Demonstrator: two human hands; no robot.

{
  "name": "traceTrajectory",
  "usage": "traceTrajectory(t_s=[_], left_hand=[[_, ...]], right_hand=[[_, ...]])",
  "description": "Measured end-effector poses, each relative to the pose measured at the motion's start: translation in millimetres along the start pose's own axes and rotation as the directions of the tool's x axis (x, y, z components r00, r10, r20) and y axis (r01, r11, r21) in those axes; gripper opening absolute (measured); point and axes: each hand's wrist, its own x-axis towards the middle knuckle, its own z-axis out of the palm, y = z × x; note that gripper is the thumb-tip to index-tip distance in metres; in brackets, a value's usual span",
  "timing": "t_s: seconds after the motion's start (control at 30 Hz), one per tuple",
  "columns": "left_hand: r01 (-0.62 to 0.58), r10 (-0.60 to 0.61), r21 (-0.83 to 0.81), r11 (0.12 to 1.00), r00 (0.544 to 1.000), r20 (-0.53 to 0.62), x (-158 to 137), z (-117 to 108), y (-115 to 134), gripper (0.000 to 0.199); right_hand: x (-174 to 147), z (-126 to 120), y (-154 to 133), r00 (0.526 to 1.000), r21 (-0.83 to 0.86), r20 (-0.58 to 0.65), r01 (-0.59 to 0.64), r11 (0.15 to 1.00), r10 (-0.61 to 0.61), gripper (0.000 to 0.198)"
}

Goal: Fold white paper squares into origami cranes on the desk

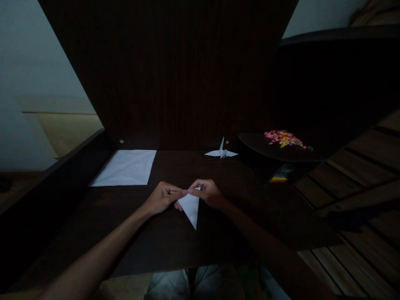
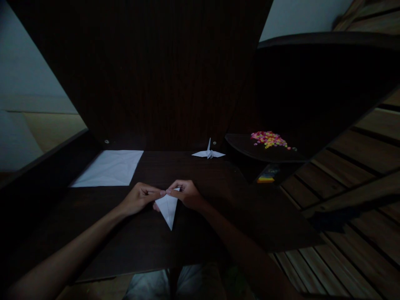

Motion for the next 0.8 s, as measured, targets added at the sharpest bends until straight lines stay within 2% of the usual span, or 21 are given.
traceTrajectory(t_s=[0.27, 0.5, 0.63, 0.8], left_hand=[[-0.03, 0.031, 0.031, 0.999, 0.998, -0.056, 1.5, -2.8, -2.3, 0.035], [-0.018, 0.024, 0.055, 0.998, 0.995, -0.098, 1.9, -2.1, -2.8, 0.038], [0.048, -0.05, -0.019, 0.999, 0.99, -0.132, 5.8, -0.1, -6.5, 0.033], [0.04, -0.08, -0.186, 0.982, 0.973, -0.215, 9.5, -0.2, -10.9, 0.036]], right_hand=[[2.8, 1.7, 1.0, 0.992, 0.037, -0.126, 0.037, 0.999, -0.032, 0.023], [5.3, 1.8, 5.5, 0.995, 0.114, -0.094, -0.005, 0.993, 0.016, 0.026], [5.0, 2.0, 3.5, 0.99, 0.085, -0.138, 0.029, 0.996, -0.017, 0.023], [3.3, 0.6, 1.4, 0.97, 0.013, -0.224, 0.1, 0.995, -0.094, 0.019]])
